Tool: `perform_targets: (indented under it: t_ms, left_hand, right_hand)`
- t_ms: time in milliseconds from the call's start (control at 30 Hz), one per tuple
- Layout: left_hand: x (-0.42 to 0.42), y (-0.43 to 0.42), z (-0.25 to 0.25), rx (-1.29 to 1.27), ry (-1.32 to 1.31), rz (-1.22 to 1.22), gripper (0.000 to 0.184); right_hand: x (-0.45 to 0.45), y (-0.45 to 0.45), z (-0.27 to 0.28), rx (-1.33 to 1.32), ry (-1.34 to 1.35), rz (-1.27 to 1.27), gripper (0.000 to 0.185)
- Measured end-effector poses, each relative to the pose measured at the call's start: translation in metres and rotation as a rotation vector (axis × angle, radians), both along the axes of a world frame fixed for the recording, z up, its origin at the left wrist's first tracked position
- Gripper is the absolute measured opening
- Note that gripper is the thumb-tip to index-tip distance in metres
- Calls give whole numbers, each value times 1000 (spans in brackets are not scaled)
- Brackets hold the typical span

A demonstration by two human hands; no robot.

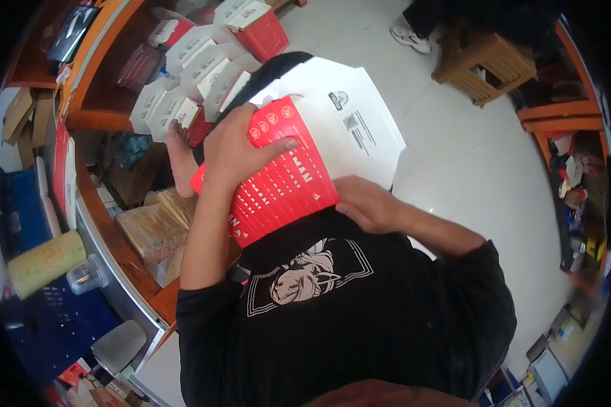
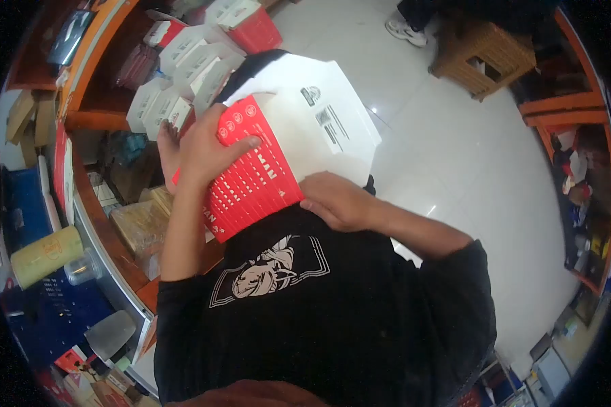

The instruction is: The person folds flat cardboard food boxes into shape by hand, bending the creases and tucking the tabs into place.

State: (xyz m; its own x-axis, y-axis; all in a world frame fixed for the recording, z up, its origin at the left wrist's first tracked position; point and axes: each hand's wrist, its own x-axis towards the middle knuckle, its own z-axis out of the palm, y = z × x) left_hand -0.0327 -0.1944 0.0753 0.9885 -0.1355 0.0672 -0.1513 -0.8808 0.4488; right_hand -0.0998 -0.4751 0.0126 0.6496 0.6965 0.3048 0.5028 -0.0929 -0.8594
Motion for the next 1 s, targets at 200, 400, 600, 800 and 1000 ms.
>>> perform_targets:
  t_ms: [200, 400, 600, 800, 1000]
  left_hand:
    - [-3, 7, -1, -59, -51, -59, 63]
    - [0, 15, -5, -161, -36, -9, 36]
    - [3, 6, 5, -181, 102, 122, 52]
    - [16, 10, -13, -137, 214, 136, 62]
    - [28, 41, 3, -233, 312, 106, 55]
  right_hand:
    - [4, -17, 10, -105, 253, 16, 21]
    - [44, -6, 6, 141, 203, -107, 33]
    - [134, 73, 2, 256, 241, -335, 55]
    - [158, 107, 20, 8, 730, -9, 39]
    - [165, 117, 17, 34, 554, -78, 53]
